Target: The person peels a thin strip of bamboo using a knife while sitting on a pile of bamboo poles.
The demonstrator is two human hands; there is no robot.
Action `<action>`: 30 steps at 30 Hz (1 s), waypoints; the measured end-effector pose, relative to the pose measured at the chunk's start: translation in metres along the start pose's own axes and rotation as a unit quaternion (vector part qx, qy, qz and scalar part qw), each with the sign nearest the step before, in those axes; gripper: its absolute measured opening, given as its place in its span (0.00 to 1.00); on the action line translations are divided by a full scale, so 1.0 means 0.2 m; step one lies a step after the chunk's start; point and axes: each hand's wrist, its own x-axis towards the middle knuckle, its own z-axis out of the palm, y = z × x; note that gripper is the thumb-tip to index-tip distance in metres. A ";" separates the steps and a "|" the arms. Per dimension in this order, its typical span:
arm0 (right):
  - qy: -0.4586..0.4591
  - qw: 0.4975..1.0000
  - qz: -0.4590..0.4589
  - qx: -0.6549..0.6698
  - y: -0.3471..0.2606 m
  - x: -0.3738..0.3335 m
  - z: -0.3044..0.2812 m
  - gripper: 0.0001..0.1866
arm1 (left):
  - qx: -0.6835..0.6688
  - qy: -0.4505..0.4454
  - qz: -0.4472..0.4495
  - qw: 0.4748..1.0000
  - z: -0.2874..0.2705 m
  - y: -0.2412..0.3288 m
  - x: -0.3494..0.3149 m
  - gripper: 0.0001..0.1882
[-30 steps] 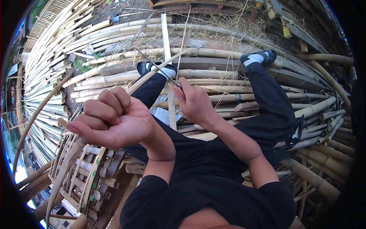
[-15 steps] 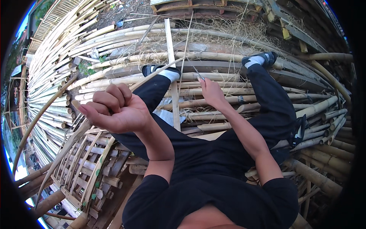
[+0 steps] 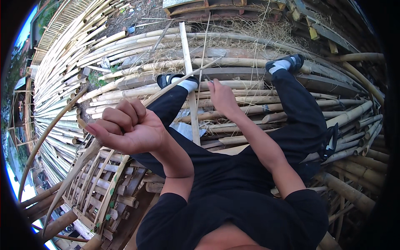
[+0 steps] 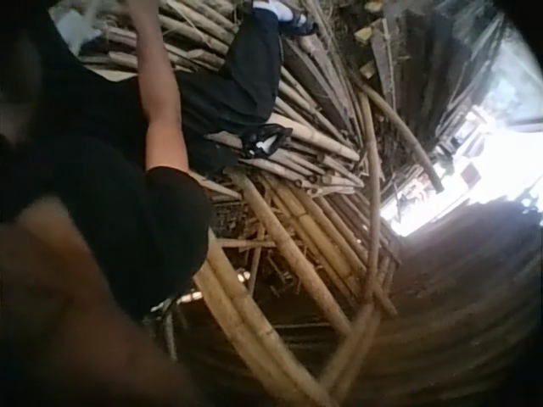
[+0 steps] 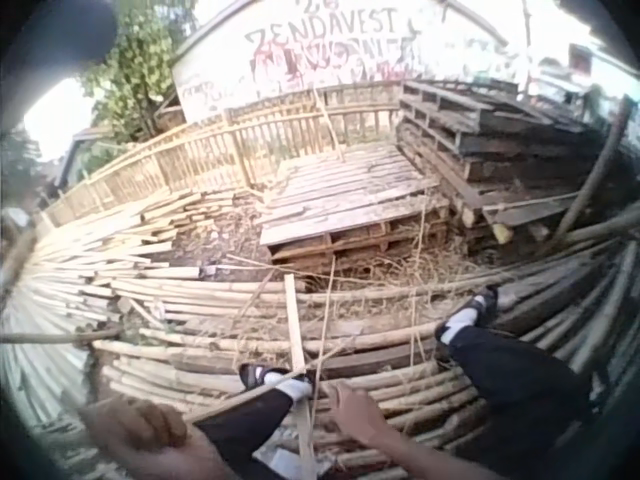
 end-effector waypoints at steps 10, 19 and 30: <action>-0.025 0.999 0.025 0.037 0.22 0.07 0.06 0.21 | -0.013 0.008 0.012 1.000 -0.03 -0.02 0.04 0.25; -0.034 0.997 0.071 -0.015 0.47 0.31 0.25 0.24 | -0.017 -0.018 0.003 1.000 -0.03 -0.02 0.10 0.24; -0.045 0.997 -0.061 0.004 0.30 0.31 0.13 0.22 | -0.022 -0.016 0.027 0.999 -0.14 -0.05 0.16 0.24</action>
